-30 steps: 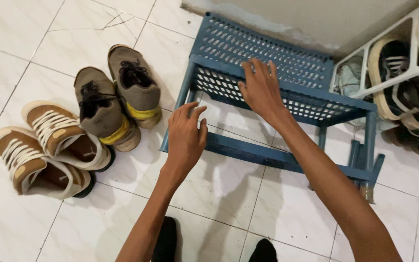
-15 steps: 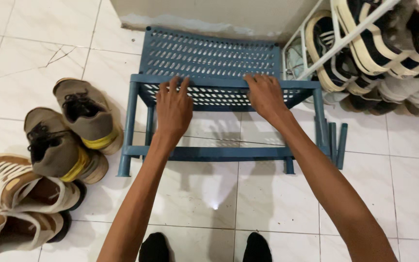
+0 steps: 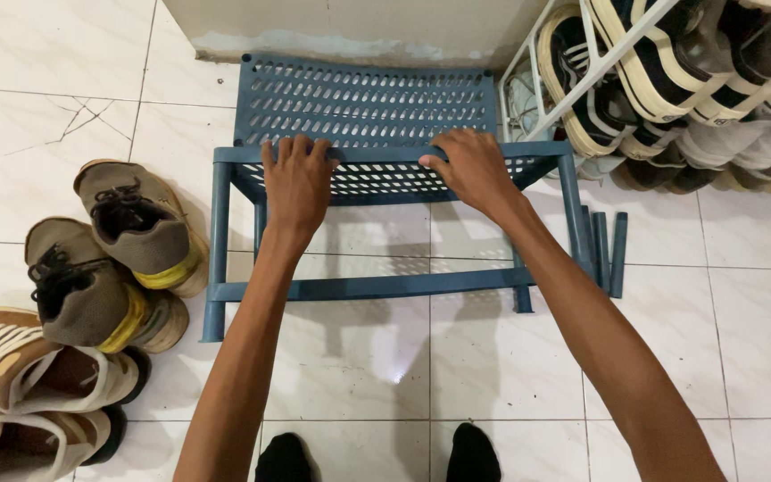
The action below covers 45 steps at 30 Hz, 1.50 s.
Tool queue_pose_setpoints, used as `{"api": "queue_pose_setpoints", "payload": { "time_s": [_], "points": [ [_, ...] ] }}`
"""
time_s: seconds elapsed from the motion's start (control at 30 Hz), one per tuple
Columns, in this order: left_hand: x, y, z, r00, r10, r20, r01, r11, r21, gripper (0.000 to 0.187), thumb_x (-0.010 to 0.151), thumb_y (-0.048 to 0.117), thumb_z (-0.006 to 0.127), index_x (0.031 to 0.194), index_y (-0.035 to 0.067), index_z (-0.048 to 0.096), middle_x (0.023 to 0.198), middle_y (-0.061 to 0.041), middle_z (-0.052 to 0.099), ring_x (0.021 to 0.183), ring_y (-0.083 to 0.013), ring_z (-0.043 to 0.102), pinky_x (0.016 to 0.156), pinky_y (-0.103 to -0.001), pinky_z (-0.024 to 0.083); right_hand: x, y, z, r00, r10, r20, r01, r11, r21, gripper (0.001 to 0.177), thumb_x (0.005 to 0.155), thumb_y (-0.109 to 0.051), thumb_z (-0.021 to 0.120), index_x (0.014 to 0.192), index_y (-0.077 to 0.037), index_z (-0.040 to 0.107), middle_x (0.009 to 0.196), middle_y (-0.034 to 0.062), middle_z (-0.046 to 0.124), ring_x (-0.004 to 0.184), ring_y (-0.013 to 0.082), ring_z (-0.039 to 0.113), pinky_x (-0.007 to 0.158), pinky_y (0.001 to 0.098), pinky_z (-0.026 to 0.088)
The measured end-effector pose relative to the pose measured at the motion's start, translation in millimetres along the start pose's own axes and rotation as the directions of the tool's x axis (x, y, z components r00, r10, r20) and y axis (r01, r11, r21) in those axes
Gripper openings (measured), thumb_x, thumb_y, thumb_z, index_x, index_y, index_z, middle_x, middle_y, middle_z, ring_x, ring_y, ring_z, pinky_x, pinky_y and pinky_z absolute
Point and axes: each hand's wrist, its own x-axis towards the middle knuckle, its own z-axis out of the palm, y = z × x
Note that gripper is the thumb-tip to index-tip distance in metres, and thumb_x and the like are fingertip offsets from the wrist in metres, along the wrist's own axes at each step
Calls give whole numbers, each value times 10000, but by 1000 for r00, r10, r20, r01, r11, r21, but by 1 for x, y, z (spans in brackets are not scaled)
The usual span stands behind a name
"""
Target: The person assembles a blue plastic shoe rack by inserting cylindrical rods into the perforated shelves and connecting them to form a frame. The person repeatedly picks up rods, aligns them with holes, and secures the shelves together on a tiled floor.
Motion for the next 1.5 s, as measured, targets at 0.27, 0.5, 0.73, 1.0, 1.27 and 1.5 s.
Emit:
{"api": "queue_pose_setpoints", "payload": {
  "time_s": [0.27, 0.5, 0.73, 1.0, 1.27, 1.5],
  "points": [
    [-3, 4, -15, 998, 39, -43, -40, 999, -21, 231, 970, 258, 728, 1123, 86, 702, 1046, -96, 649, 1062, -316, 586, 1085, -560, 363, -11, -9, -11, 1000, 15, -6, -15, 1000, 1, 406, 994, -407, 650, 1131, -36, 742, 1038, 177, 689, 1024, 364, 602, 896, 532, 441],
    [-4, 16, -41, 996, 49, -76, -53, 997, -50, 228, 996, 215, 713, 1181, 82, 694, 1120, -112, 628, 1094, -314, 552, 1055, -507, 362, -21, -17, -31, 993, -29, -114, 37, 997, 61, 429, 973, -436, 702, 1151, -47, 741, 1039, 165, 649, 1037, 356, 574, 925, 499, 437],
    [-3, 37, -94, 984, 131, -122, -137, 989, -49, 257, 1002, 197, 707, 1247, 120, 690, 1125, -116, 589, 1078, -309, 520, 1023, -495, 359, -35, -33, -72, 987, -43, -157, 60, 993, 106, 387, 927, -397, 773, 1108, -56, 736, 977, 109, 579, 1014, 308, 530, 935, 484, 419],
    [-7, 55, -132, 971, 214, -101, -216, 976, -3, 237, 994, 171, 701, 1214, 98, 650, 1206, -118, 572, 1110, -314, 505, 1003, -506, 364, -61, -45, -98, 977, -95, -192, 107, 993, 57, 406, 903, -427, 809, 1062, -59, 742, 923, 101, 508, 953, 298, 487, 868, 448, 420],
    [-6, 57, -161, 961, 271, 54, -261, 955, -144, 300, 859, 194, 756, 1133, 111, 666, 1161, -128, 583, 1122, -363, 510, 918, -510, 386, -94, -60, -103, 913, -271, -305, 253, 963, -96, 384, 883, -408, 821, 1039, -66, 740, 963, 80, 541, 997, 281, 510, 952, 460, 439],
    [6, 70, -188, 893, 251, 373, -116, 930, -349, 231, 795, 293, 833, 910, 105, 766, 977, -97, 697, 1074, -339, 608, 935, -502, 436, -119, -78, -114, 913, -318, -256, 327, 945, -4, 373, 833, -352, 864, 960, -41, 703, 930, 95, 571, 968, 309, 556, 921, 445, 473]
  ]
}}
